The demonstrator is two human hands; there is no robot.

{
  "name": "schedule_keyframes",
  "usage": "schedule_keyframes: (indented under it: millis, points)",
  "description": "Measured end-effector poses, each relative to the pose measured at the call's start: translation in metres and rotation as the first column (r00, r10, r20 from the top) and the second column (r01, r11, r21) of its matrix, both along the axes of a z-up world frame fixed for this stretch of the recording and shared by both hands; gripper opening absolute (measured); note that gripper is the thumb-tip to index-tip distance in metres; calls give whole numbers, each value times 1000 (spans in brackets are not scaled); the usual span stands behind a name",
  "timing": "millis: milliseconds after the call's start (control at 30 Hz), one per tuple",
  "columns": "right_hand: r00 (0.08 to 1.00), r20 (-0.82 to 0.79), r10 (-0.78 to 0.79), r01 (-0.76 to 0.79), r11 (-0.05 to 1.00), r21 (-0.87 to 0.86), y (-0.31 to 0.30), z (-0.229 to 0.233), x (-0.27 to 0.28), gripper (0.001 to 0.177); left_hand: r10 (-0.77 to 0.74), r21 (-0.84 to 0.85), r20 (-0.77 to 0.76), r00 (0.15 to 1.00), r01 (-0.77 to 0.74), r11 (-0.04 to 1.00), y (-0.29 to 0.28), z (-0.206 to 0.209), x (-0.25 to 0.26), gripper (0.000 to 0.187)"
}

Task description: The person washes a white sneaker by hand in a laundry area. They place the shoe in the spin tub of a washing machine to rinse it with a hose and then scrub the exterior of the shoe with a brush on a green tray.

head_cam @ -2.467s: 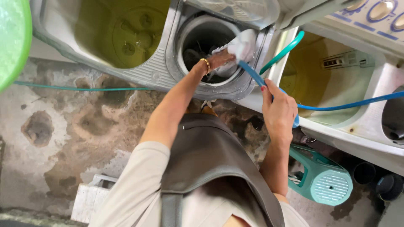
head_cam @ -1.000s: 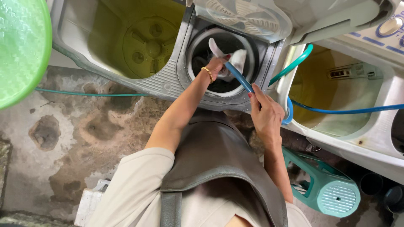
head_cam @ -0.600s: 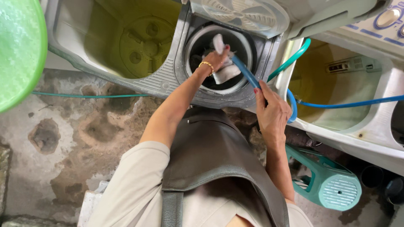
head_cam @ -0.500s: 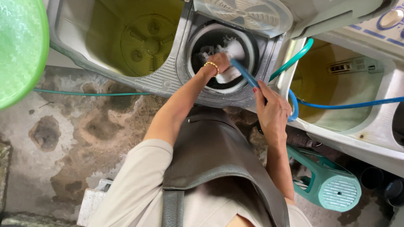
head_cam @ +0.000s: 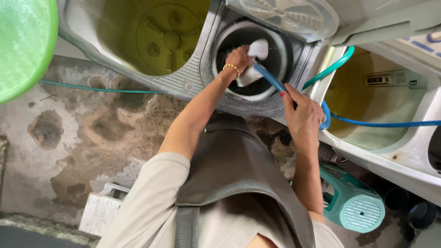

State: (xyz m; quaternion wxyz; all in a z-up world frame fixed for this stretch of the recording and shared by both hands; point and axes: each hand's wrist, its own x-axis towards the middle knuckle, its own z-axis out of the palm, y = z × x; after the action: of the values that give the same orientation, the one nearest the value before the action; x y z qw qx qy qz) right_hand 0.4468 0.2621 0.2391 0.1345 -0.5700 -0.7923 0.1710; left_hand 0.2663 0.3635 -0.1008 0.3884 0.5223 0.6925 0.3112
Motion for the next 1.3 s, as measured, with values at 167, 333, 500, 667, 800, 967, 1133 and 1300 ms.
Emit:
schedule_keyframes:
  millis: [167, 333, 500, 667, 800, 967, 1133, 1300]
  points:
    - [1000, -6, -21, 21, 999, 29, -1, 5, -9, 25, 56, -219, -55, 997, -67, 973, 12, -3, 3, 62]
    - [997, 0, -77, 77, 996, 44, -1, 13, -8, 25, -175, -203, 85, 981, 189, 961, 30, -67, 6, 55]
    - [994, 42, -105, 104, 994, 25, 1, 9, -9, 25, -368, 233, -235, 899, 420, 877, 26, -79, 19, 26]
    - [994, 29, -103, 103, 994, 27, -3, 6, -7, 27, -160, -78, 277, 947, 188, 979, 27, -70, 29, 19]
    - [998, 4, -70, 70, 997, 34, -6, 3, -5, 27, 297, -215, 776, 556, -211, 954, 23, -64, 26, 34]
    - [998, -43, -43, 44, 998, 33, -10, 1, -8, 28, 191, -152, 815, 547, -117, 981, 24, -58, 31, 26]
    - [995, -19, -94, 94, 995, 24, -11, 6, -10, 28, 156, -89, -78, 985, -163, 983, 30, -52, 27, 50]
    - [992, -59, -113, 116, 992, 46, -8, 9, -5, 27, 430, -272, 636, 641, -335, 902, 29, -47, 31, 41]
